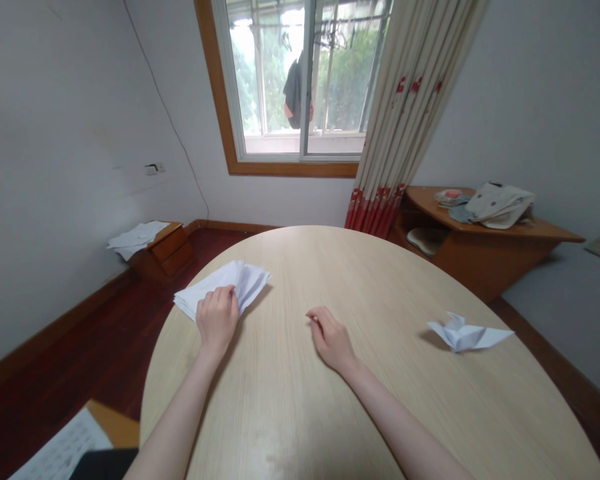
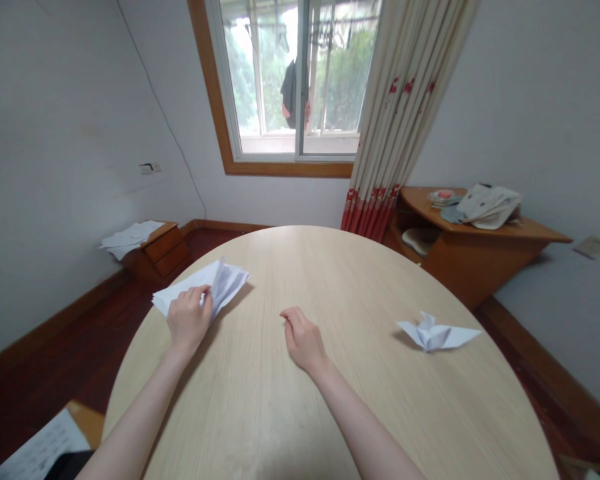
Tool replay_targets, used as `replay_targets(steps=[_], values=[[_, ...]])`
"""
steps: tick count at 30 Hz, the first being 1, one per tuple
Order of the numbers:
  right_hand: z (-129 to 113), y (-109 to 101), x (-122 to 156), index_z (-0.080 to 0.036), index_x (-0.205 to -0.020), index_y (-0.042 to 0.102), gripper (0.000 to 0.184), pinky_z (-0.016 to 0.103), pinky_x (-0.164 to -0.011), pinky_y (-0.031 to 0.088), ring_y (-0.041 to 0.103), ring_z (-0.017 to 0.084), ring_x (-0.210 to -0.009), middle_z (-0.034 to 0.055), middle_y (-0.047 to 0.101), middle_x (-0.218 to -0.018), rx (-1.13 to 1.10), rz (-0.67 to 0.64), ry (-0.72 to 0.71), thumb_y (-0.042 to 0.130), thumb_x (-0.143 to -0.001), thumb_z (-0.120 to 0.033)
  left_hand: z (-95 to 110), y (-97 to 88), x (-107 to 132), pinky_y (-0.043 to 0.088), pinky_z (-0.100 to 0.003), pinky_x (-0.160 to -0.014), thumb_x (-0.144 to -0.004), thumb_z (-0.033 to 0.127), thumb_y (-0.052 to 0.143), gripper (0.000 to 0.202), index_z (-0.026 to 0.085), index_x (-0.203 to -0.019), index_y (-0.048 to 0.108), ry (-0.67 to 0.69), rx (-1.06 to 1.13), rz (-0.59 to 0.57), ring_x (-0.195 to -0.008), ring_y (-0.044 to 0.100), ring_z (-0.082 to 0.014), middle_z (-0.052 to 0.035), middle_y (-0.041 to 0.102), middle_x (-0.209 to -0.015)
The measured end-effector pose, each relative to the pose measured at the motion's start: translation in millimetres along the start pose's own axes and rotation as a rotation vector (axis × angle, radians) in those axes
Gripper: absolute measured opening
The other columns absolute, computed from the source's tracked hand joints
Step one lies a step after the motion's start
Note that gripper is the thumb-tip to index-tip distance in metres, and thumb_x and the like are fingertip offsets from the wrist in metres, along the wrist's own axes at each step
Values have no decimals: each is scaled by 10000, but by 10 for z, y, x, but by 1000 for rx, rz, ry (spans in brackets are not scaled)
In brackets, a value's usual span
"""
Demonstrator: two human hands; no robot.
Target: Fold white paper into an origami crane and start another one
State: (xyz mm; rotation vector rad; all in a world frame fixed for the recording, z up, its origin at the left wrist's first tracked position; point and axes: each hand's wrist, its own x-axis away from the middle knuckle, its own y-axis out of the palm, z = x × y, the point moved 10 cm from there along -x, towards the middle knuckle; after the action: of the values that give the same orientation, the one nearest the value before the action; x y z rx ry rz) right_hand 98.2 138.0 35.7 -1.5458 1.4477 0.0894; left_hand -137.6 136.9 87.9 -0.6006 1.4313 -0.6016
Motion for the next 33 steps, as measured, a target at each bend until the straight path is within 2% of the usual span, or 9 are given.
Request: replay_targets(steps=[3, 8, 11, 13, 18, 22, 25, 29, 33], values=[[13, -1, 0, -196, -970, 535, 186, 289, -638, 472, 621, 189, -758, 69, 625, -873, -23, 4, 10, 370, -910, -135, -48, -248, 0, 347, -336, -680, -930, 195, 426, 230, 140, -975, 644, -23, -12, 181, -783, 579, -254, -113, 685, -871], [16, -72, 5, -205, -915, 557, 175, 285, -632, 466, 610, 183, -735, 60, 628, -834, -87, 52, 32, 389, -893, -162, 113, -713, 61, 342, -318, -645, -901, 127, 508, 158, 156, -974, 646, 115, -27, 476, -716, 579, -214, -86, 696, -837], [40, -152, 8, -210, -868, 568, 164, 281, -609, 456, 587, 175, -686, 48, 621, -791, -133, 112, 74, 407, -874, -182, 297, -922, 143, 371, -311, -652, -877, 104, 559, 175, 171, -1018, 638, 230, 71, 576, -713, 597, -203, -79, 693, -817], [89, -207, 13, -209, -844, 576, 155, 276, -584, 442, 562, 165, -642, 36, 610, -762, -163, 162, 128, 423, -860, -193, 452, -1002, 208, 414, -307, -672, -866, 71, 562, 230, 164, -1066, 628, 317, 186, 583, -725, 609, -200, -84, 689, -821], [354, -320, 76, -199, -798, 593, 105, 256, -538, 414, 516, 142, -574, 7, 583, -704, -267, 306, 326, 494, -814, -229, 977, -1075, 437, 509, -273, -698, -910, 41, 440, 362, 108, -1252, 539, 598, 500, 443, -821, 651, -189, -111, 688, -885], [673, -442, 203, -199, -822, 563, 109, 241, -506, 419, 502, 139, -532, -40, 527, -587, -394, 448, 492, 526, -777, -291, 1364, -1142, 655, 522, -283, -653, -936, 49, 388, 269, 26, -1115, 587, 768, 590, 384, -784, 647, -194, -142, 688, -855], [892, -571, 327, -203, -818, 537, 167, 234, -478, 400, 506, 140, -525, -43, 541, -580, -475, 551, 597, 557, -722, -338, 1616, -1108, 772, 515, -282, -593, -933, 41, 390, 228, 22, -1030, 595, 848, 623, 290, -708, 636, -179, -129, 685, -824], [1042, -691, 473, -202, -762, 553, 226, 243, -463, 385, 506, 145, -510, -26, 579, -579, -572, 575, 689, 620, -648, -385, 1889, -945, 933, 455, -262, -478, -955, 74, 345, 248, 63, -973, 592, 902, 580, 121, -565, 564, -139, -66, 631, -709], [1047, -792, 627, -200, -765, 589, 288, 262, -515, 419, 543, 157, -557, -9, 608, -623, -646, 540, 733, 707, -589, -395, 2043, -849, 1127, 398, -270, -440, -967, 106, 315, 270, 77, -964, 583, 952, 585, 1, -540, 532, -142, -38, 584, -671]])
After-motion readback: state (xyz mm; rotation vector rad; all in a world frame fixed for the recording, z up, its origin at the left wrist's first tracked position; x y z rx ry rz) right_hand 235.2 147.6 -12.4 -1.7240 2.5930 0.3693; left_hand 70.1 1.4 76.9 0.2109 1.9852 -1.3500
